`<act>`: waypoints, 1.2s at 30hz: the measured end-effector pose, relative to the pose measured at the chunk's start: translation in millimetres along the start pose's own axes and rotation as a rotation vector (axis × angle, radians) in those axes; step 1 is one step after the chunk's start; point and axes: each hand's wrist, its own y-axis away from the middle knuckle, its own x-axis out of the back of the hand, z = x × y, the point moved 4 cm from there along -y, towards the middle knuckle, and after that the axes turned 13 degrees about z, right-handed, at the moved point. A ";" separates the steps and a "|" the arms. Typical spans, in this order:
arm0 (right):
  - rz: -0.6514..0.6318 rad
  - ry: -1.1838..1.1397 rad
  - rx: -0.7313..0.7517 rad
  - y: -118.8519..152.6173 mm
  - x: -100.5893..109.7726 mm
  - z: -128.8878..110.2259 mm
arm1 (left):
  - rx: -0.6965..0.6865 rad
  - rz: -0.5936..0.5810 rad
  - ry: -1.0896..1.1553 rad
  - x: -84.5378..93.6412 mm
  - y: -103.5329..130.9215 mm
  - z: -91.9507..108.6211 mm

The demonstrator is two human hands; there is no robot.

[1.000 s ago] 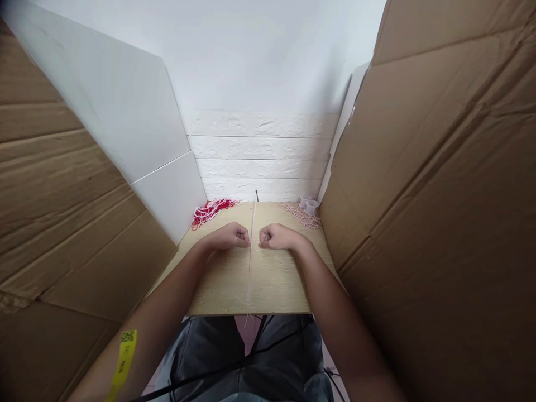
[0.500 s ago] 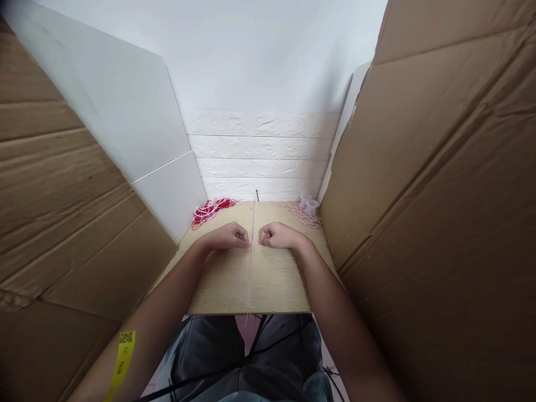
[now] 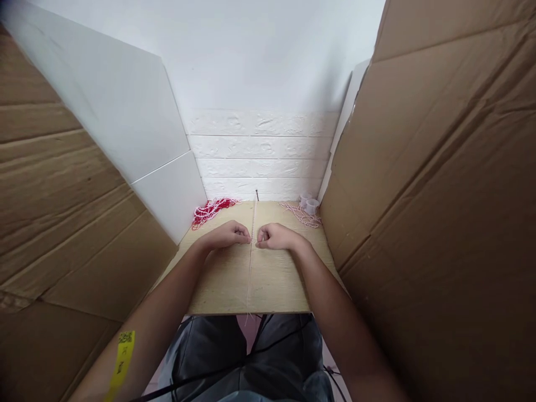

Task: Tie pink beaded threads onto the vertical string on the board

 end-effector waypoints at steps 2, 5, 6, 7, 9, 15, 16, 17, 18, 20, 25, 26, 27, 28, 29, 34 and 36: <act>-0.014 0.005 0.011 -1.1 -2.7 1.7 | 0.019 0.013 0.003 -0.4 0.0 0.3; -0.026 0.000 0.010 -1.3 -1.6 3.7 | 0.058 0.020 0.000 1.1 1.2 -1.3; -0.028 -0.002 0.005 -1.0 -0.6 4.2 | 0.073 0.018 -0.001 1.7 1.5 -2.9; -0.029 -0.003 0.000 -0.8 0.3 4.6 | 0.083 0.014 -0.002 2.0 1.5 -4.8; -0.022 -0.005 -0.006 -0.6 1.0 4.9 | 0.076 0.009 0.005 1.7 0.4 -8.6; 0.006 -0.042 0.014 -3.4 -7.0 5.0 | 0.000 0.033 0.048 -4.2 -5.6 -13.3; 0.010 -0.042 0.015 -3.8 -8.0 5.4 | 0.001 0.032 0.050 -4.9 -5.5 -12.8; 0.013 -0.041 0.015 -4.2 -8.6 5.8 | 0.008 0.028 0.052 -5.3 -5.0 -12.1; 0.012 -0.040 0.016 -4.5 -8.8 6.2 | 0.018 0.026 0.055 -5.2 -4.1 -11.1; 0.006 -0.040 0.013 -4.7 -8.4 6.8 | 0.047 0.027 0.058 -4.1 -1.8 -9.4; 0.024 -0.040 0.001 -5.2 -7.4 6.3 | 0.050 0.036 0.034 -3.4 -1.6 -10.2; 0.028 -0.045 0.006 -5.2 -7.8 5.7 | 0.035 0.036 0.025 -4.1 -2.8 -11.3; 0.028 -0.049 0.013 -5.2 -8.6 5.0 | 0.018 0.035 0.017 -4.9 -4.2 -12.4; 0.028 -0.052 0.018 -5.2 -9.6 4.4 | -0.001 0.031 0.011 -5.9 -5.7 -13.5; 0.027 -0.055 0.024 -5.2 -10.6 3.9 | -0.019 0.029 0.006 -6.7 -7.0 -14.3; 0.025 -0.049 0.056 -5.2 -13.9 2.4 | -0.039 0.036 0.000 -8.4 -9.3 -16.1; 0.016 -0.046 0.053 -5.4 -14.1 2.5 | -0.022 0.036 0.008 -8.3 -8.6 -15.8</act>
